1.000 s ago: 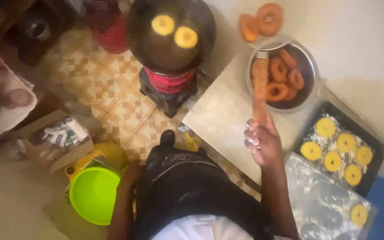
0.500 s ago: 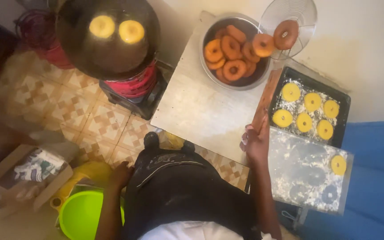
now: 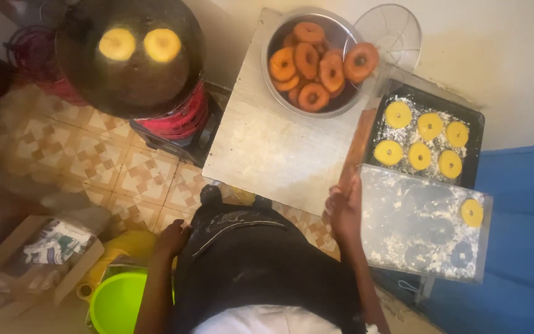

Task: Frying donut dough rings in a pan of oil and removing them once cooked.

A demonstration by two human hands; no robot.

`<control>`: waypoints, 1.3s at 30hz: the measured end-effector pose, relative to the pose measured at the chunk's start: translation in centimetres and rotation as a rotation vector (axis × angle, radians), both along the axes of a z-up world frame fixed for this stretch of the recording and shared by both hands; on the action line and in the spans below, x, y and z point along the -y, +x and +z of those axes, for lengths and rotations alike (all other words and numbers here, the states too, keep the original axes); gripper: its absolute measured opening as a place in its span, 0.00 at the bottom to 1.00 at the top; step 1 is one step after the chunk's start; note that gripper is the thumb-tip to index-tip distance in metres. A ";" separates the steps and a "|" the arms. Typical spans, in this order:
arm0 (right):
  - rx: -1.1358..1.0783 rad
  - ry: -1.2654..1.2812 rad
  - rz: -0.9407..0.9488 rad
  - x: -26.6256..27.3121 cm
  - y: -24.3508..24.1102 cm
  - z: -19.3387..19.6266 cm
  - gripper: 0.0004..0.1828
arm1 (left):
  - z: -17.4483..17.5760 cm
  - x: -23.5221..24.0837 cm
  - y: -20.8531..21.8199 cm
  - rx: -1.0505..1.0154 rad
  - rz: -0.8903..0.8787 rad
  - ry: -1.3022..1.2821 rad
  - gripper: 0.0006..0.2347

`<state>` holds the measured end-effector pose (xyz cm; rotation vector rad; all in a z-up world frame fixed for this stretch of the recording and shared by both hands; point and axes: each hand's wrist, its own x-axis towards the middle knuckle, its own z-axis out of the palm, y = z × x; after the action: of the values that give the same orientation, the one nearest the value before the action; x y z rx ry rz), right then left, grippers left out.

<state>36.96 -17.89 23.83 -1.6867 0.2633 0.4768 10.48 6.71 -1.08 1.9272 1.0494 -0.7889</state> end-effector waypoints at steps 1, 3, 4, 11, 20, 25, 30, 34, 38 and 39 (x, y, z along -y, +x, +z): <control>-0.046 -0.061 0.000 0.1 -0.1 1.2 0.34 | -0.2 -0.1 0.0 -0.059 -0.029 0.006 0.25; -0.049 -0.003 -0.014 1.1 -0.1 0.7 0.35 | 1.3 -0.2 0.6 -0.057 -0.021 -0.013 0.25; -0.047 0.052 -0.029 1.6 0.0 0.4 0.36 | 2.0 -0.2 1.0 -0.051 -0.014 -0.034 0.26; 0.030 -0.016 0.038 -0.6 3.2 -0.3 0.34 | 1.8 -0.2 3.0 -0.034 -0.064 -0.015 0.24; 0.102 -0.106 0.017 0.4 0.0 -2.5 0.35 | -2.0 0.4 2.6 0.033 0.002 -0.076 0.26; 0.105 -0.018 0.022 -0.6 -0.6 -1.1 0.32 | 2.6 0.7 4.7 -0.027 -0.061 -0.062 0.24; 0.138 -0.006 0.082 1.4 -1.1 -2.5 0.33 | 3.4 1.0 6.3 -0.047 -0.107 -0.045 0.24; 0.288 -0.060 0.163 3.0 -1.4 -4.4 0.32 | 0.5 1.7 6.7 -0.029 -0.147 -0.045 0.24; 0.313 -0.028 0.098 4.5 -1.2 -5.3 0.33 | 4.6 2.3 8.9 -0.007 -0.161 -0.075 0.24; 0.299 -0.157 0.058 4.8 -0.9 -5.0 0.33 | 5.2 2.7 9.5 -0.001 -0.193 -0.061 0.23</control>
<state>36.03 -22.73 18.86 -1.8964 0.0335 0.2450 19.95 4.03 4.16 1.9961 0.8387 -0.9184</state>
